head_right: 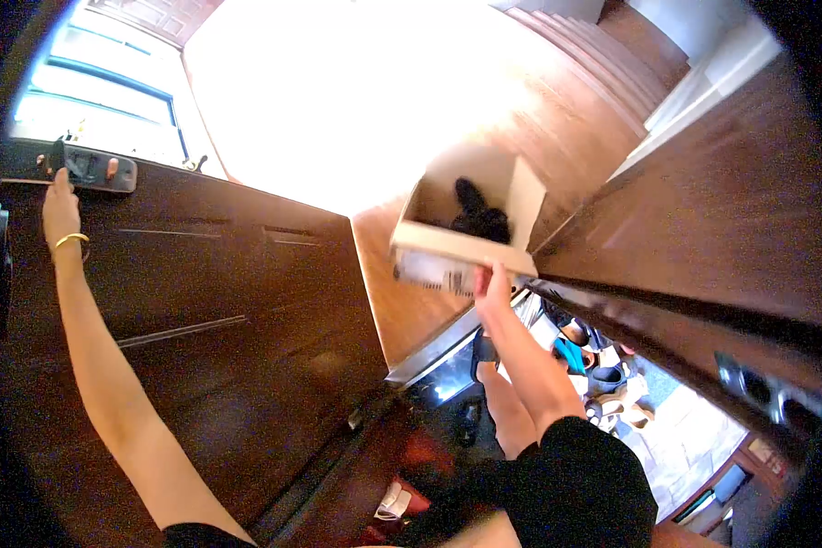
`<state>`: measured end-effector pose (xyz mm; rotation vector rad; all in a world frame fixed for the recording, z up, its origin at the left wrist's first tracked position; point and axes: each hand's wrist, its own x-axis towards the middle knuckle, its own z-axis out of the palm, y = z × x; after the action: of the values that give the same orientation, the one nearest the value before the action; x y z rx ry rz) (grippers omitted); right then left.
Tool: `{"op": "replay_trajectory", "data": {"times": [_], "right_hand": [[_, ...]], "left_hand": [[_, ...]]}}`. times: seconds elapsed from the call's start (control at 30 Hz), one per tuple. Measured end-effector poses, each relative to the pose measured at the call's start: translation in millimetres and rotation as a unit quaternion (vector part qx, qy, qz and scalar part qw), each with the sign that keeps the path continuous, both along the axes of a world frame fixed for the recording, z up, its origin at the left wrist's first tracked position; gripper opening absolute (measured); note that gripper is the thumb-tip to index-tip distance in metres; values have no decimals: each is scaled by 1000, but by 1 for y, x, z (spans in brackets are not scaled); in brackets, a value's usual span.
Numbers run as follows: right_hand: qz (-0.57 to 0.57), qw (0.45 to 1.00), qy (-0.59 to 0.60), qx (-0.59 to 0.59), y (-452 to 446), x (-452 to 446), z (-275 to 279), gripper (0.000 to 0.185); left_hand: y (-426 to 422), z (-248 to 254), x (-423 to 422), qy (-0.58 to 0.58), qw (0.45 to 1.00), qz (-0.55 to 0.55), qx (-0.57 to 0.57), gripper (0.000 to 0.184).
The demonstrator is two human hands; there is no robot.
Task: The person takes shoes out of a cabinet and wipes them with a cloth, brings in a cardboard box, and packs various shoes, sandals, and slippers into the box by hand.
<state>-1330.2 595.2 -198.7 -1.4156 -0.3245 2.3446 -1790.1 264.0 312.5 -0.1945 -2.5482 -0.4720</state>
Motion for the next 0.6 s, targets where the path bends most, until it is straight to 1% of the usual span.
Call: {"op": "replay_trajectory", "data": {"times": [0.07,0.13,0.17,0.2,0.27,0.3,0.33,0.37,0.4,0.43,0.47,0.5,0.53,0.6], "right_hand": [[32,999,4,-14,-41,45,33,17],[47,999,-10,-2,-83,86,80,16],[64,998,0,-10,-97,109,100,15],[77,997,9,-16,-109,133,118,14],[66,997,39,-25,-129,180,158,14],[65,997,43,-26,-139,201,175,14],[64,997,44,-25,-151,222,193,14],[84,996,38,-18,-158,244,207,14],[103,994,32,-14,-161,260,227,14],[94,995,4,-15,-164,272,249,15],[91,995,-26,-32,-178,287,264,16],[87,996,-19,5,-189,303,273,18],[125,992,-30,12,-190,321,292,18],[98,992,-80,3,-198,356,314,18]], "left_hand": [[32,7,39,-32,995,53,-73,65],[51,5,58,-18,993,66,-99,63],[52,7,60,-10,989,74,-131,62],[57,8,65,-21,989,59,-135,63],[78,13,85,-67,993,35,-96,63],[87,8,82,-72,995,10,-71,62],[100,10,102,-122,990,-6,-73,66],[96,-3,69,-123,990,-30,-66,65],[101,-12,47,-32,992,-100,-62,64],[110,-19,48,-29,991,-112,-70,64],[127,-21,65,-40,990,-110,-81,64],[140,-16,77,-41,989,-105,-92,64],[150,-15,90,-38,989,-102,-100,64],[162,-12,114,-37,989,-97,-106,65]]}}
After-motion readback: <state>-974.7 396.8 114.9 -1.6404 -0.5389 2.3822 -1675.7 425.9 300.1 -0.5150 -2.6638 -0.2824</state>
